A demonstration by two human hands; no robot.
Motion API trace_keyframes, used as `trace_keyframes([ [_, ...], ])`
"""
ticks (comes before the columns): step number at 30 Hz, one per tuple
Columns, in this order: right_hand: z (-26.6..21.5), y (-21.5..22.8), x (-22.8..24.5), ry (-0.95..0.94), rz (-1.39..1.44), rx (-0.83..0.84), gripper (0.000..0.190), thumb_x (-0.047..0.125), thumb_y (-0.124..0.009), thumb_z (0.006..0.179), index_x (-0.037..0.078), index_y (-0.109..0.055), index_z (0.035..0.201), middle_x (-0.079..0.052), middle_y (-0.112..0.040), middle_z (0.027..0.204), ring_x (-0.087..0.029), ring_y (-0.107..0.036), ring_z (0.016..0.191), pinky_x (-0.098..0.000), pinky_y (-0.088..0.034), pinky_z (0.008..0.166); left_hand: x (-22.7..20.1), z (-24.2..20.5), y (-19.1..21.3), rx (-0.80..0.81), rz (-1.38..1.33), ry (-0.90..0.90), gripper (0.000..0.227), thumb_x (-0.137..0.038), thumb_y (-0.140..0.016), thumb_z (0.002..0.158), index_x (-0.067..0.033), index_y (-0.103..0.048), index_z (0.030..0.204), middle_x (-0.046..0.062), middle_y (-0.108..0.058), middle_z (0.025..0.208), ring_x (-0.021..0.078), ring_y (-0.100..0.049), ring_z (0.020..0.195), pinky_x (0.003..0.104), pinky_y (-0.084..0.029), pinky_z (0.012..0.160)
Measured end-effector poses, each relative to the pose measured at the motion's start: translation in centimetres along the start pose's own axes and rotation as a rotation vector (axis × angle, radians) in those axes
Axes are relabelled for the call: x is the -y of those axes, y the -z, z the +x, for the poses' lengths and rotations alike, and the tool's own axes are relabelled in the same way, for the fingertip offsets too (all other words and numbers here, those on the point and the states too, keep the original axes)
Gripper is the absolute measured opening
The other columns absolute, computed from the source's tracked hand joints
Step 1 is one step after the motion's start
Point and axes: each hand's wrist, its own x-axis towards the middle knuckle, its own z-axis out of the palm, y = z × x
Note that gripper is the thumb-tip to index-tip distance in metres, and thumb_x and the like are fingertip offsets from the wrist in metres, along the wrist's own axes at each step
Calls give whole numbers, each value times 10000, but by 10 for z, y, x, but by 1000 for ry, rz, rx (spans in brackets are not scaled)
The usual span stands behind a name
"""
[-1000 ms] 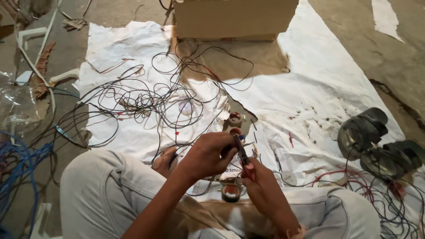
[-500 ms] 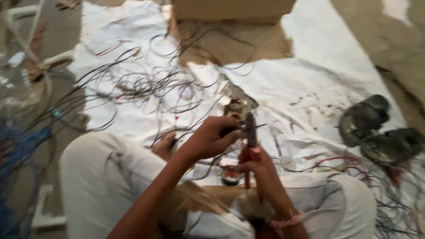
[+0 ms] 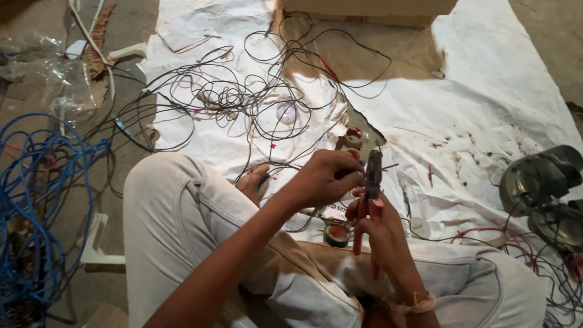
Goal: The person sits on the floor and uses pliers to strip insulation from electrical wires, then twists the exposed strands together. The person wraps the connection with electrical tape to insulate it.
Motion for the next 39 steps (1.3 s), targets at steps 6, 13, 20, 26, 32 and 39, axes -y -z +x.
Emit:
trace_keyframes([
  [6,-2,2,10,87,-103,80,549,-41,-471,699,0,-528,1243,-84,-694,1033,-204,-693,957,-302,-564,821,-9,0,-6,-43,133,109,134,-132,-672,896,-2,-696,873,109,-628,754,219,-604,613,333,-484,607],
  [13,-1,-2,-2,11,-39,-30,473,-71,-504,706,13,-546,1169,-75,-561,805,-170,-535,699,-303,-458,589,-15,2,-2,-32,78,-7,102,-113,-669,896,-11,-672,897,93,-587,756,208,-581,636,336,-478,621],
  [20,8,-12,-25,57,76,-119,248,-131,-471,764,-8,-560,960,-45,-539,771,-142,-527,640,-298,-448,549,-7,-1,-3,-23,26,-4,110,-120,-686,914,-14,-659,903,53,-536,729,151,-528,641,312,-453,608],
  [26,15,3,-15,89,-8,-263,241,-134,-487,783,6,-581,955,-34,-551,758,-116,-505,614,-278,-411,507,-5,3,14,282,-93,257,324,-329,-703,975,-48,-719,813,-4,-604,653,70,-517,622,262,-436,577],
  [32,9,12,3,116,-223,-292,174,-83,-490,800,-17,-637,866,-29,-609,702,-110,-518,582,-266,-409,504,-36,-8,12,914,-640,398,288,-252,-728,946,19,-731,851,56,-709,742,97,-611,612,271,-460,531],
  [39,-1,8,16,84,-85,-215,109,-58,-532,779,25,-601,791,-24,-539,636,-101,-454,479,-283,-357,409,-40,-7,7,868,-1311,27,404,-308,-708,979,84,-723,880,179,-701,856,184,-675,744,316,-504,657],
])
